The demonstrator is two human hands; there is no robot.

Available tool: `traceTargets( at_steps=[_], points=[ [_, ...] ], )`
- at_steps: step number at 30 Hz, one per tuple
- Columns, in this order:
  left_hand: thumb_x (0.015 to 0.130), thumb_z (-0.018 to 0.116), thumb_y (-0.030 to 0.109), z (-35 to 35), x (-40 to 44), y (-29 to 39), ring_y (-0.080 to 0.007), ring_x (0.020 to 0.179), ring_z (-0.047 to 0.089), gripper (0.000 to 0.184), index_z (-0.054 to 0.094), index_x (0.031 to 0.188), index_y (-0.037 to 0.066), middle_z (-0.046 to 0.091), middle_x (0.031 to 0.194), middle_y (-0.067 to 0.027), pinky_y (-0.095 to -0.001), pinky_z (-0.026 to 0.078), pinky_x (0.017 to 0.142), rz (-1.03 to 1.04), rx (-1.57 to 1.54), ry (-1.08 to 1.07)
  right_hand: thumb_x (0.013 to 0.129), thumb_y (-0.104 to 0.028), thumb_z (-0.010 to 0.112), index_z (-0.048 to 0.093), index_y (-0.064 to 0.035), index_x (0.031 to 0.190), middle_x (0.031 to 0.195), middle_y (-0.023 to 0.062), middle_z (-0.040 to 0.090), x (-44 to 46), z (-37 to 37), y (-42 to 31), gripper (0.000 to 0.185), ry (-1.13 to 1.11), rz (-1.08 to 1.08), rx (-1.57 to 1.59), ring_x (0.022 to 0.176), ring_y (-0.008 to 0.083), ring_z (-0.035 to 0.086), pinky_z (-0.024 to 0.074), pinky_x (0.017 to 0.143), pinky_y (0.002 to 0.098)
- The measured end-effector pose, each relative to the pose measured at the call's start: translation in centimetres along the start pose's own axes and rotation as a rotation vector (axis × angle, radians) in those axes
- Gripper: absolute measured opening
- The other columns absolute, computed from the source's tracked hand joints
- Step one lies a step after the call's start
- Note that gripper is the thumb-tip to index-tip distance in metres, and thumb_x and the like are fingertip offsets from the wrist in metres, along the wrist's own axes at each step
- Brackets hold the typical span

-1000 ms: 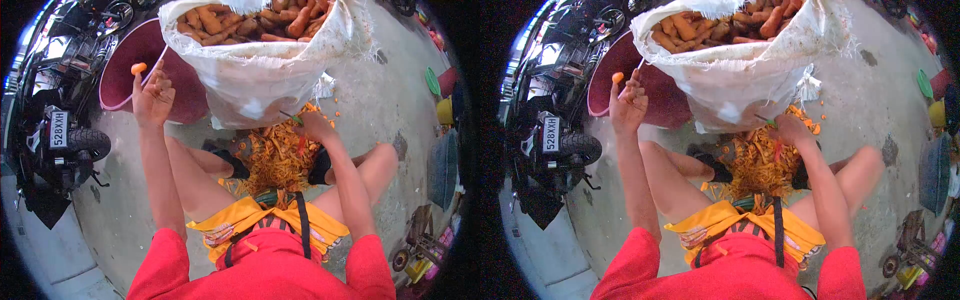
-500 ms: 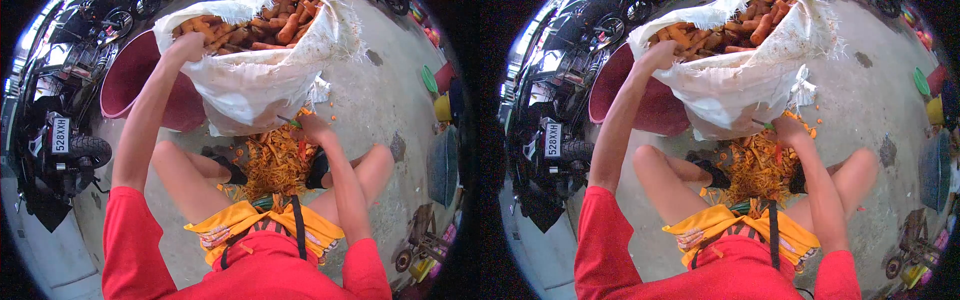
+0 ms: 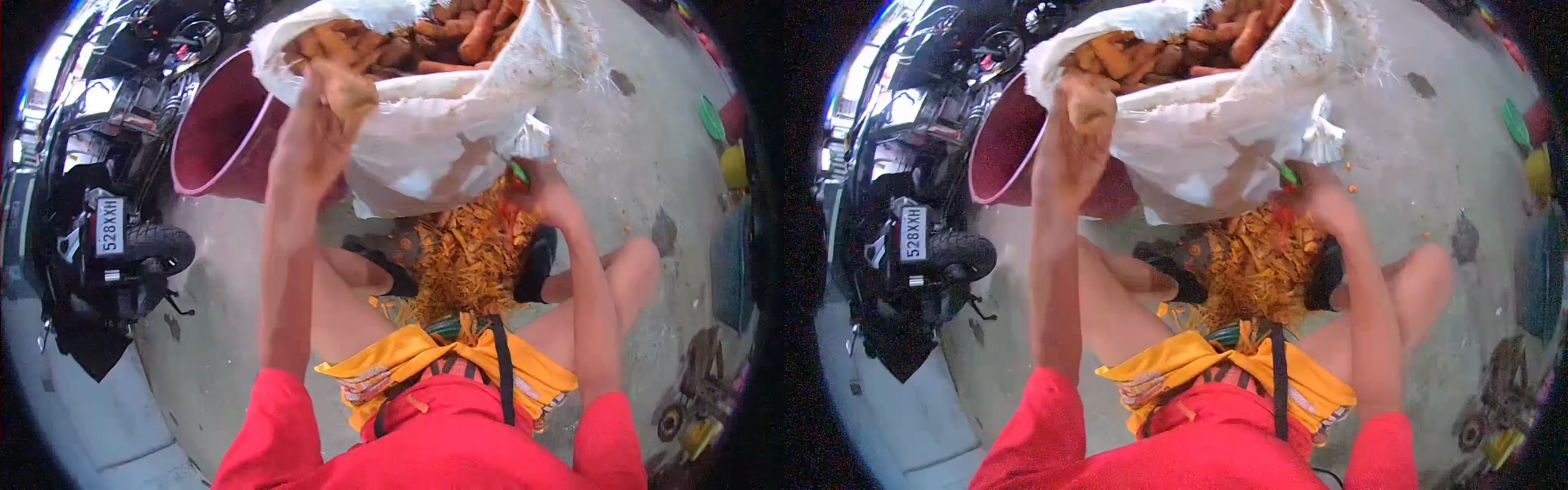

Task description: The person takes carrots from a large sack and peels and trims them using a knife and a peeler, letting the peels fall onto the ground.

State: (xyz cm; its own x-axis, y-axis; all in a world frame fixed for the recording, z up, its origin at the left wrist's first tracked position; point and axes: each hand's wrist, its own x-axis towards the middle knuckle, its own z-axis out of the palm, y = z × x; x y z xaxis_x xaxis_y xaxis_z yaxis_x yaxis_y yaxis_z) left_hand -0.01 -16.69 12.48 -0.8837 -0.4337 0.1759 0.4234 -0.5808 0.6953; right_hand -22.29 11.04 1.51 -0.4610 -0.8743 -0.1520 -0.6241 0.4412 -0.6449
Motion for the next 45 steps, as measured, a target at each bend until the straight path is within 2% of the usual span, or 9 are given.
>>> traceTargets(
  at_steps=[7,13,23,29,31,33,36,41,45],
  points=[
    [0.106,0.058,0.022,-2.2,-6.3,-15.6,-0.0156,0.118,0.064,0.037,0.053,0.141,0.010,0.064,0.128,-0.0044,-0.0265,0.059,0.097,-0.397,-0.286,0.351,0.082,-0.030,0.076,0.065,-0.0009,0.107,0.091,0.0240,0.068,-1.1,2.2,-0.1,0.040,0.168,-0.188,0.055,0.088,0.0454,0.066,0.0516,0.078,0.0482],
    [0.094,0.076,0.013,-1.1,-7.4,-19.7,-0.0144,0.096,0.071,0.036,0.061,0.125,0.000,0.070,0.111,-0.0061,-0.0240,0.060,0.080,-0.328,0.251,0.515,0.081,-0.025,0.074,0.066,-0.0016,0.114,0.099,0.0261,0.069,-1.5,4.8,-1.7,0.041,0.022,-0.187,0.084,0.095,0.0465,0.065,0.0525,0.081,0.0504],
    [0.085,0.084,0.011,-1.9,-8.1,-19.2,-0.0093,0.076,0.066,0.026,0.068,0.100,-0.004,0.071,0.089,-0.0036,-0.0239,0.054,0.068,-0.033,0.577,0.346,0.080,-0.017,0.072,0.065,-0.0020,0.111,0.094,0.0247,0.070,-1.0,6.3,-2.0,0.035,-0.030,-0.260,-0.032,0.091,0.0453,0.067,0.0530,0.080,0.0505],
    [0.086,0.081,0.017,-3.2,-9.9,-17.3,-0.0133,0.075,0.069,0.030,0.067,0.101,-0.004,0.072,0.089,-0.0062,-0.0255,0.056,0.066,-0.201,0.500,0.109,0.083,-0.019,0.069,0.067,-0.0019,0.109,0.094,0.0249,0.070,1.7,9.0,3.4,0.031,-0.038,-0.163,-0.148,0.089,0.0439,0.068,0.0540,0.078,0.0497],
    [0.094,0.074,0.033,-3.2,-9.6,-17.1,-0.0150,0.085,0.070,0.041,0.064,0.121,0.004,0.073,0.101,-0.0096,-0.0278,0.057,0.073,-0.156,0.363,-0.168,0.087,-0.022,0.069,0.067,-0.0010,0.109,0.094,0.0255,0.070,4.2,8.5,8.9,0.031,-0.011,-0.005,-0.264,0.090,0.0436,0.069,0.0542,0.077,0.0499],
    [0.094,0.074,0.035,-1.7,-9.8,-17.0,-0.0182,0.096,0.070,0.061,0.052,0.144,0.009,0.071,0.114,-0.0118,-0.0308,0.057,0.083,-0.209,0.428,0.179,0.089,-0.024,0.070,0.067,-0.0003,0.109,0.094,0.0259,0.070,3.8,7.5,9.1,0.032,0.001,0.039,-0.239,0.090,0.0435,0.069,0.0542,0.077,0.0499],
    [0.092,0.074,0.025,-0.7,-9.6,-14.7,-0.0251,0.113,0.067,0.080,0.033,0.159,0.014,0.062,0.134,-0.0146,-0.0336,0.054,0.095,-0.294,0.430,0.108,0.093,-0.026,0.071,0.066,0.0010,0.107,0.093,0.0223,0.071,2.3,2.3,5.3,0.031,0.144,0.087,-0.259,0.085,0.0362,0.071,0.0541,0.077,0.0450],
    [0.084,0.078,0.010,-0.6,-9.6,-15.4,-0.0298,0.124,0.063,0.093,0.026,0.161,0.011,0.053,0.145,-0.0148,-0.0373,0.051,0.105,-0.295,0.311,0.049,0.094,-0.019,0.076,0.067,-0.0046,0.099,0.092,0.0012,0.071,1.2,1.8,0.9,0.018,0.373,-0.188,0.688,0.084,0.0073,0.060,0.0503,0.075,0.0266],
    [0.079,0.086,0.017,-1.6,-9.6,-16.9,-0.0274,0.124,0.063,0.095,0.032,0.155,0.007,0.055,0.141,-0.0140,-0.0382,0.052,0.106,-0.305,0.233,0.129,0.083,-0.019,0.087,0.064,-0.0041,0.107,0.091,0.0006,0.070,-0.3,3.5,-2.9,0.036,0.272,-0.228,0.983,0.085,0.0060,0.065,0.0538,0.076,0.0234]
  ],
)
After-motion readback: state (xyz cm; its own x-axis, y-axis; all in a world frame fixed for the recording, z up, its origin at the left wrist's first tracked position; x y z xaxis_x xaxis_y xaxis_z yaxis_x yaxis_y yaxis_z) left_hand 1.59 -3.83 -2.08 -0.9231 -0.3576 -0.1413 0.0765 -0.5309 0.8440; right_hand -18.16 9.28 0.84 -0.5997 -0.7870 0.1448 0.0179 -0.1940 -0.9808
